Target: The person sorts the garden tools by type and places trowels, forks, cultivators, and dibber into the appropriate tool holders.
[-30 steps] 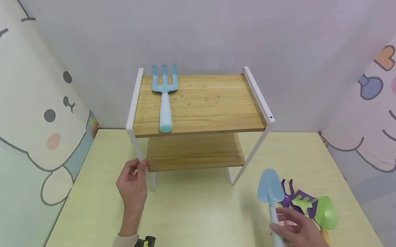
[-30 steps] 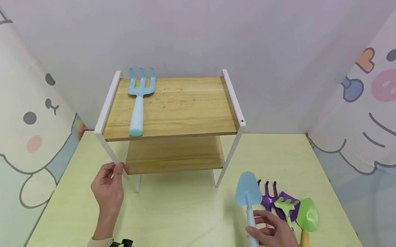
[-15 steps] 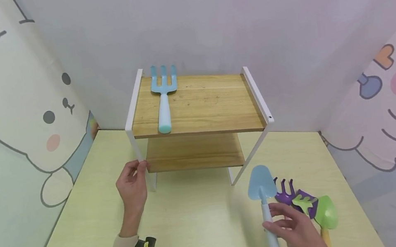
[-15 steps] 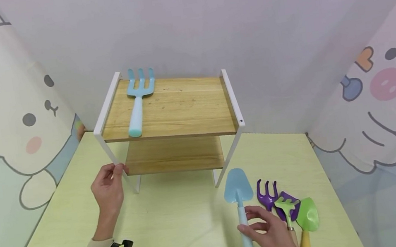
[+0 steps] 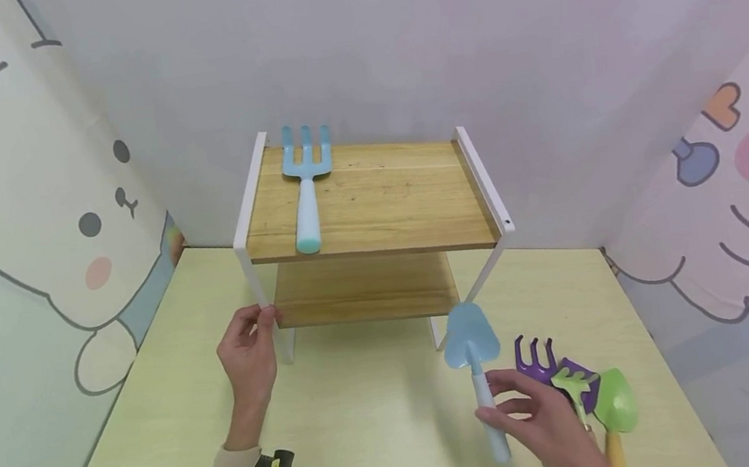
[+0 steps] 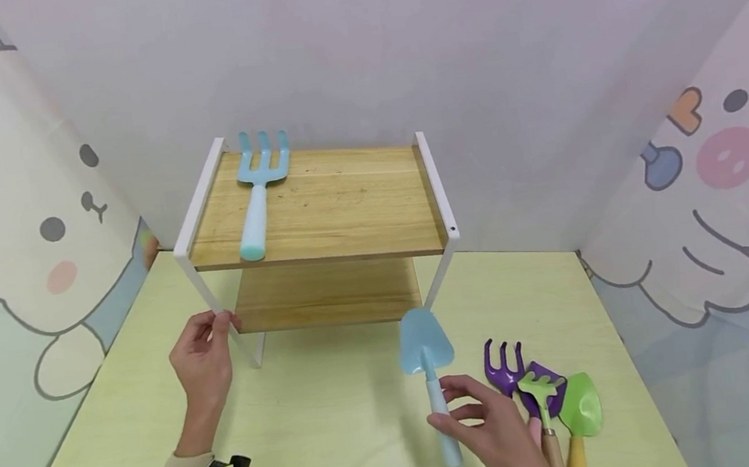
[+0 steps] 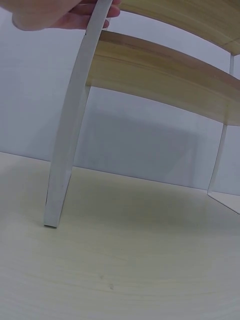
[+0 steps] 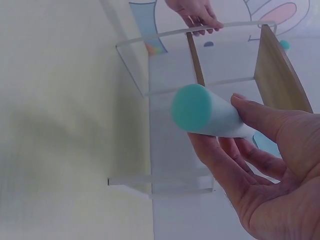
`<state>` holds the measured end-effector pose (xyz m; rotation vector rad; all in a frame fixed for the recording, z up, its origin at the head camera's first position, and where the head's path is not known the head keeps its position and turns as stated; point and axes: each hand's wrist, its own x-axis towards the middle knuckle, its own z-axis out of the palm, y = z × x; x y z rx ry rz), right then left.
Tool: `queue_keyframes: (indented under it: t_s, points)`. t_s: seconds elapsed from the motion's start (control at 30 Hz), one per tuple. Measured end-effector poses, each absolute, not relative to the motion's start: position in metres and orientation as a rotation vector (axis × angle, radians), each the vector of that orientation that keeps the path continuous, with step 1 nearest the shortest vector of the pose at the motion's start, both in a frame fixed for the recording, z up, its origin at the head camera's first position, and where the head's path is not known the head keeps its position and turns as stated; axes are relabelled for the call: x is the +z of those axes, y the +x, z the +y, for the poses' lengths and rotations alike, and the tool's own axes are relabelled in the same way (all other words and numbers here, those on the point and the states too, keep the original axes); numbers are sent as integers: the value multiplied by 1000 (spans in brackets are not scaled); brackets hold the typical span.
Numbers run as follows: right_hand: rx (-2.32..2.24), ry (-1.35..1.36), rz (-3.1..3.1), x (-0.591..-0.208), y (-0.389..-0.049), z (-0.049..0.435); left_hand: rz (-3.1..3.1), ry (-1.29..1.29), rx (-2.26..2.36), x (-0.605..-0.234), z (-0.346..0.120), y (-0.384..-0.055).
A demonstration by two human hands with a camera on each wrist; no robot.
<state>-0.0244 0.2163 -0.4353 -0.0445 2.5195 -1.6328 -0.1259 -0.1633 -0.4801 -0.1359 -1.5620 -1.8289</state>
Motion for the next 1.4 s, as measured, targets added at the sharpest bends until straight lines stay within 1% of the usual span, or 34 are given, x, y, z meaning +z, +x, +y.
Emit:
queue_keyframes:
  t_s: [0.27,0.67,1.07,1.4]
  points:
    - [-1623,-145,2492,-432,-36,207,-1554,-146,-1857,-481,-164,-125]
    - [-1611,-186,2511,-429,-53,195,-1528,-168,-1861,-480,-164,-125]
    - [-1666,-349,2510,-427,-70,182,-1503,-208,-1870,-482,-164,-126]
    - [-1686,-301,2504,-417,-81,168,-1531,-183,-1849,-481,-164,-126]
